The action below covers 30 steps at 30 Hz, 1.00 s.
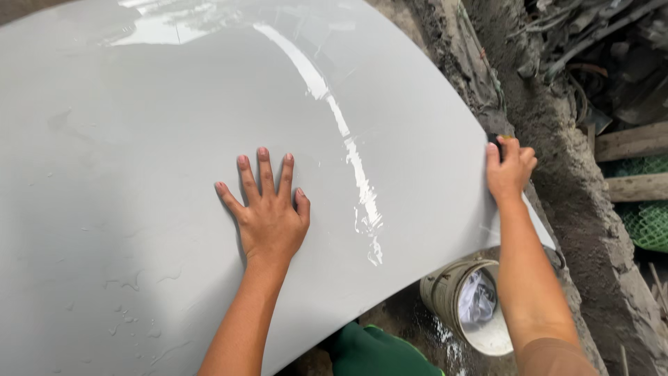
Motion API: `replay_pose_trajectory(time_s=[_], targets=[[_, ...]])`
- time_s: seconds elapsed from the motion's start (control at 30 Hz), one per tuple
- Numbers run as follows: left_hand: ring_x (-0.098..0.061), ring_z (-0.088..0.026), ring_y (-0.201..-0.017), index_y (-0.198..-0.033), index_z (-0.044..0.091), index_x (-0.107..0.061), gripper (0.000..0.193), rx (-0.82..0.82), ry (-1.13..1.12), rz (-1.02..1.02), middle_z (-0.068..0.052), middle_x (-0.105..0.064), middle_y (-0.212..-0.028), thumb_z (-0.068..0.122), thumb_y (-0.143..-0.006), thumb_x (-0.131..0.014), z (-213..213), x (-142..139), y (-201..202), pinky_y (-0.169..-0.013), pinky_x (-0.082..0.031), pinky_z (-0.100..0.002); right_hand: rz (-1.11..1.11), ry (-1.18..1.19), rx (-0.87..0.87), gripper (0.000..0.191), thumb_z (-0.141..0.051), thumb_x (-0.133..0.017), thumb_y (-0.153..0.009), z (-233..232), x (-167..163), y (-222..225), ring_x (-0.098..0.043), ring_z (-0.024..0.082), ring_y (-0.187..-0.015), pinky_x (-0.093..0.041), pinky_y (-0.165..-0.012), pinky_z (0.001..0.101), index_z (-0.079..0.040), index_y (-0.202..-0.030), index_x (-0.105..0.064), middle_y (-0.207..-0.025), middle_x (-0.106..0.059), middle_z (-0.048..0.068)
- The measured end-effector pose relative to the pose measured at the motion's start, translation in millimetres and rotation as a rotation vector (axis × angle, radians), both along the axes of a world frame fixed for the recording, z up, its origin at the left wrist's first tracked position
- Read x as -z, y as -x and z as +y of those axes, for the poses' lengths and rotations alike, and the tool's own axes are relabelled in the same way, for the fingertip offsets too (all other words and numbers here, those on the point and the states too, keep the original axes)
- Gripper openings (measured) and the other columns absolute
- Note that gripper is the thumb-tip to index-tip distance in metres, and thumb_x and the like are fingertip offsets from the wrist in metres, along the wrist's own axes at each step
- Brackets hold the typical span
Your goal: The person wets a large white car hood panel and sands its surface using a hand sanding block, working the block in strokes across the wet panel while steadying it with the other hand. They occasionally reach into a nearby bucket and continue sanding different areas of the panel.
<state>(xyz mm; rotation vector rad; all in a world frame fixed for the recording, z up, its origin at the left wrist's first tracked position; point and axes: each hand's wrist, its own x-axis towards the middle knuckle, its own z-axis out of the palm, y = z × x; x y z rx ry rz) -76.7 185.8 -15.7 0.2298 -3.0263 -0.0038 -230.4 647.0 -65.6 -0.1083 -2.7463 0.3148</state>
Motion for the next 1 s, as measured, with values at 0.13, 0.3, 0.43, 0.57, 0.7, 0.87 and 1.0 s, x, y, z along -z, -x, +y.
replay_pose_trajectory(time_s=[0.13, 0.3, 0.43, 0.57, 0.7, 0.87, 1.0], targets=[[-0.011, -0.038, -0.158, -0.162, 0.029, -0.036, 0.063, 0.000, -0.036, -0.001, -0.010, -0.020, -0.173, 0.043, -0.101, -0.035, 0, -1, 0, -0.116, -0.010, -0.075, 0.017, -0.125, -0.033, 0.031, -0.037, -0.065, -0.106, -14, 7, -34, -0.041, 0.047, -0.121, -0.040, -0.104, 0.0592, -0.018, -0.130, -0.064, -0.128, -0.046, 0.029], [-0.010, -0.039, -0.158, -0.163, 0.028, -0.035, 0.063, 0.003, -0.065, -0.001, -0.010, -0.018, -0.173, 0.042, -0.101, -0.035, -1, 4, -1, -0.116, -0.010, -0.076, -0.058, 0.025, -0.244, 0.037, -0.041, -0.066, -0.095, -132, 17, -186, -0.045, 0.037, -0.115, -0.041, -0.101, 0.0548, -0.028, -0.130, -0.061, -0.120, -0.048, 0.020], [-0.011, -0.041, -0.159, -0.164, 0.027, -0.036, 0.063, 0.029, -0.029, -0.024, -0.012, -0.018, -0.175, 0.041, -0.103, -0.035, -1, 6, -6, -0.116, -0.010, -0.076, -0.075, 0.047, -0.157, 0.042, -0.038, -0.067, -0.100, -109, 5, -165, -0.045, 0.040, -0.114, -0.040, -0.097, 0.0552, -0.018, -0.136, -0.063, -0.120, -0.047, 0.024], [-0.011, -0.041, -0.158, -0.164, 0.026, -0.037, 0.064, 0.022, -0.023, -0.004, -0.011, -0.020, -0.174, 0.041, -0.102, -0.036, 0, 2, -3, -0.116, -0.010, -0.076, -0.046, 0.031, 0.236, 0.031, -0.039, -0.065, -0.108, -1, 7, -55, -0.047, 0.041, -0.120, -0.040, -0.104, 0.0554, -0.016, -0.129, -0.065, -0.128, -0.051, 0.018], [-0.012, -0.040, -0.158, -0.164, 0.028, -0.037, 0.064, 0.009, 0.012, -0.004, -0.011, -0.021, -0.173, 0.042, -0.101, -0.035, 0, -1, -2, -0.117, -0.011, -0.074, 0.044, 0.065, 0.204, 0.028, -0.029, -0.064, -0.101, 53, 36, -28, -0.044, 0.044, -0.121, -0.038, -0.100, 0.0540, -0.014, -0.124, -0.069, -0.141, -0.051, 0.022], [-0.012, -0.039, -0.159, -0.164, 0.029, -0.036, 0.064, -0.003, 0.060, -0.001, -0.009, -0.021, -0.173, 0.043, -0.102, -0.034, 0, 0, -3, -0.117, -0.011, -0.074, 0.051, 0.147, 0.179, 0.034, -0.025, -0.061, -0.103, 32, 30, -50, -0.042, 0.042, -0.128, -0.035, -0.111, 0.0530, -0.016, -0.135, -0.069, -0.140, -0.055, 0.024], [-0.010, -0.039, -0.159, -0.164, 0.029, -0.036, 0.064, 0.006, -0.003, -0.001, -0.009, -0.018, -0.174, 0.042, -0.102, -0.034, 0, 2, -1, -0.118, -0.010, -0.074, -0.074, 0.226, 0.032, 0.040, -0.023, -0.058, -0.103, -46, 1, -116, -0.037, 0.042, -0.133, -0.034, -0.112, 0.0571, -0.011, -0.141, -0.064, -0.143, -0.048, 0.028]])
